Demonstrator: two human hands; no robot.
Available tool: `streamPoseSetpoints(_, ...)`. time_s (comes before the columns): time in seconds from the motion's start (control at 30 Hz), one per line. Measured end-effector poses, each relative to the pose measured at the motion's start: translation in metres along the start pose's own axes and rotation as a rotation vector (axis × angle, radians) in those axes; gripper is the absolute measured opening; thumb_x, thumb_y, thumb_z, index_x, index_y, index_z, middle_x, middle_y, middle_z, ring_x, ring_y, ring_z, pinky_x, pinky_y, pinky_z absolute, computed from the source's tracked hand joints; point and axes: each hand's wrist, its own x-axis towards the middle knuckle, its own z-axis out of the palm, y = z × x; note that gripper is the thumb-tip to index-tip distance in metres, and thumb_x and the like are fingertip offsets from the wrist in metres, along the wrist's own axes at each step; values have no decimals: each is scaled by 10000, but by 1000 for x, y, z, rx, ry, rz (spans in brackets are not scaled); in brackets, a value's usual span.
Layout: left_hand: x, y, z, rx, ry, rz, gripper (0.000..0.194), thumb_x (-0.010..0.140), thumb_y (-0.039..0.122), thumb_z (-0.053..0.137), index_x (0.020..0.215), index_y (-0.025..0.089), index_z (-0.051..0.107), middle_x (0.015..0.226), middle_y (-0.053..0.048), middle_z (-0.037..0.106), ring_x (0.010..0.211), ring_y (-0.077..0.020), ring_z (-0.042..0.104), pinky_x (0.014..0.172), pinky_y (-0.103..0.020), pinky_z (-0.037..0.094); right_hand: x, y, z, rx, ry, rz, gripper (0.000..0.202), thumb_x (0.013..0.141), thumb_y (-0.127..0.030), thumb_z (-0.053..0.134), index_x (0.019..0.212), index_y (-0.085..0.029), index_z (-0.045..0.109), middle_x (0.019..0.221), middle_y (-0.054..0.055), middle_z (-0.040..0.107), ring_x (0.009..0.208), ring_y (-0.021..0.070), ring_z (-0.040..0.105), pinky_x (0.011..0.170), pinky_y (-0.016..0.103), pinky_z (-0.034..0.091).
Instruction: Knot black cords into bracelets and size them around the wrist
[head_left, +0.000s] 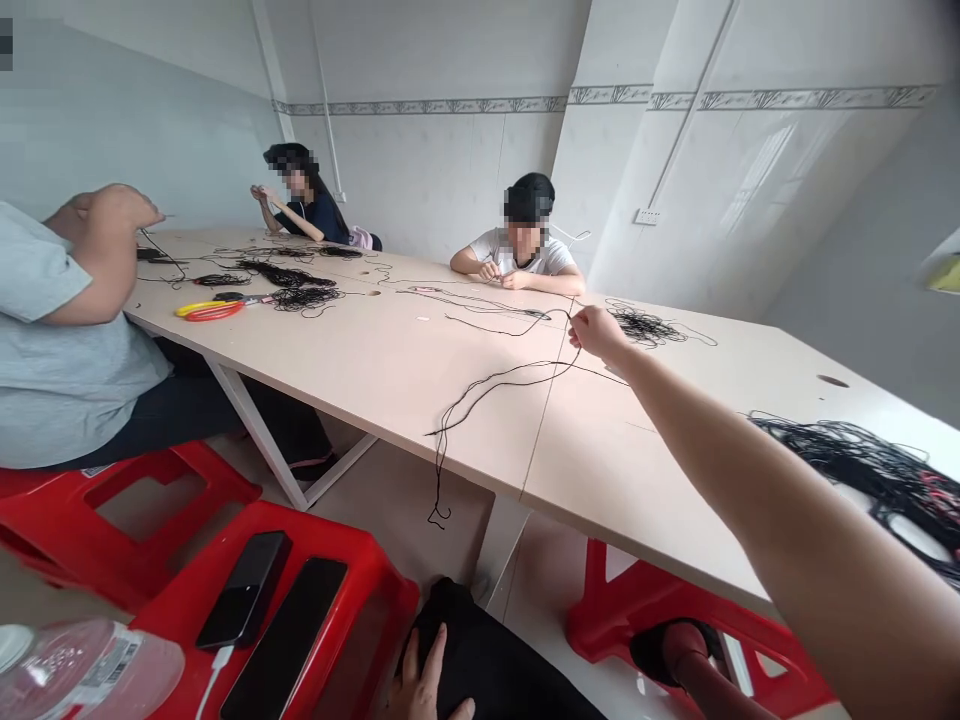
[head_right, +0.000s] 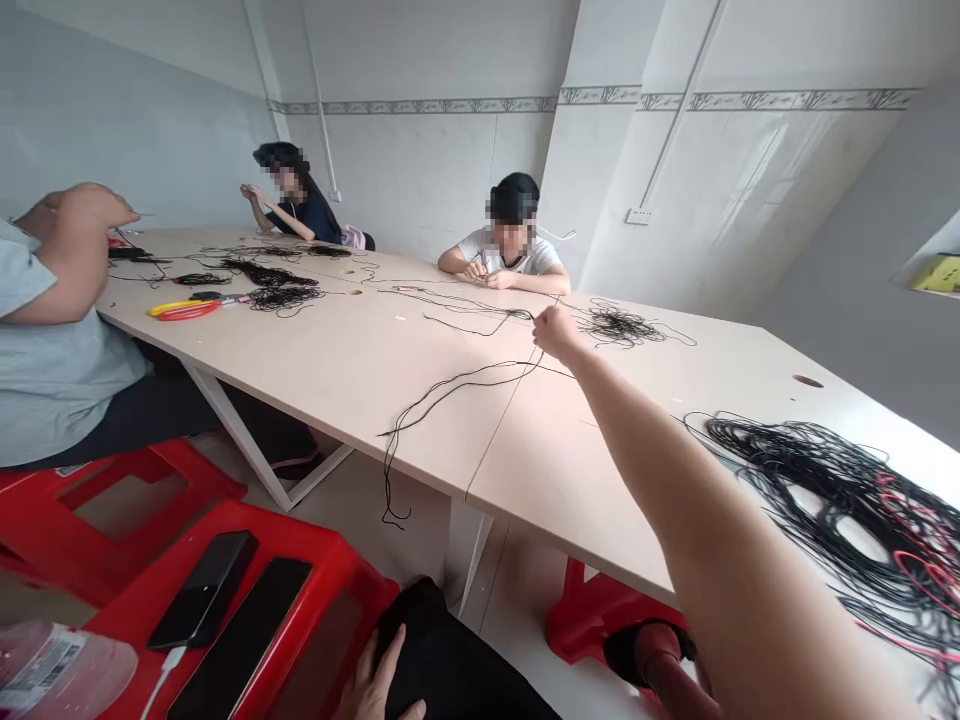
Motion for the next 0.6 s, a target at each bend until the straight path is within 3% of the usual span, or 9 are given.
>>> streamPoseSetpoints(0.1, -27, 25, -61, -48, -172, 181, 497, 686, 309, 619, 1156, 153, 659, 1278, -139, 580, 1241, -334, 480, 1026, -395, 366, -32, -35, -44, 62, 75, -122, 209, 936, -255, 397, 872, -150, 565, 734, 25, 584, 572, 92, 528, 538, 236, 447)
streamPoseSetpoints(0.17, -54, 56, -123, -250, -90, 410, 410, 825, 380, 484, 1160, 206, 643, 1101, -75, 674, 1072, -249, 603, 944, -354, 447, -62, -60, -73, 84, 127, -223, 162, 894, -245, 440, 779, -181, 534, 660, 1, 527, 526, 86, 448, 492, 234, 370)
streamPoseSetpoints(0.27, -99, 124, -217, -526, 580, 876, 465, 871, 392, 491, 1305, 227, 479, 1229, -85, 593, 1130, -209, 551, 1002, -375, 409, -111, -94, -105, 87, 98, -434, 163, 841, -209, 486, 679, -198, 486, 568, -24, 435, 500, 88, 365, 481, 252, 310)
streamPoseSetpoints(0.3, -112, 148, -242, -532, 723, 1033, 626, 835, 371, 566, 1401, 231, 338, 1371, -105, 479, 1247, -229, 457, 1045, -400, 366, -126, -104, -112, 82, 82, -498, 178, 833, -201, 489, 656, -199, 472, 554, -27, 416, 497, 87, 348, 480, 254, 300)
streamPoseSetpoints(0.33, -122, 171, -263, -527, 755, 1141, 782, 796, 353, 630, 1451, 243, 217, 1439, -118, 395, 1311, -247, 382, 1058, -419, 350, -140, -112, -118, 78, 72, -549, 187, 829, -195, 489, 644, -200, 464, 549, -28, 408, 497, 87, 340, 480, 256, 294)
streamPoseSetpoints(0.4, -134, 206, -290, -552, 607, 1250, 896, 750, 313, 698, 1462, 237, 161, 1287, -131, 530, 1204, -243, 491, 969, -401, 435, -160, -123, -129, 73, 84, -602, 186, 831, -197, 489, 646, -200, 469, 555, -25, 414, 506, 89, 348, 483, 256, 287)
streamPoseSetpoints(0.47, -138, 222, -303, -676, 353, 1217, 771, 794, 300, 653, 1434, 196, 236, 948, -80, 644, 833, -173, 629, 739, -326, 524, -172, -125, -140, 63, 122, -603, 165, 833, -194, 493, 668, -197, 492, 564, -20, 434, 520, 93, 372, 494, 256, 291)
streamPoseSetpoints(0.53, -136, 220, -311, -735, 212, 1152, 572, 806, 304, 641, 1320, 160, 434, 753, -20, 600, 546, -78, 524, 514, -209, 448, -177, -117, -154, 25, 150, -585, 148, 835, -201, 508, 689, -191, 530, 574, -15, 472, 526, 95, 392, 508, 258, 304)
streamPoseSetpoints(0.6, -132, 208, -319, -707, 179, 1114, 423, 800, 293, 650, 1188, 149, 563, 700, 0, 562, 449, -25, 395, 416, -156, 317, -177, -100, -170, -55, 171, -565, 133, 833, -216, 536, 714, -185, 587, 611, -4, 536, 539, 101, 430, 532, 265, 329)
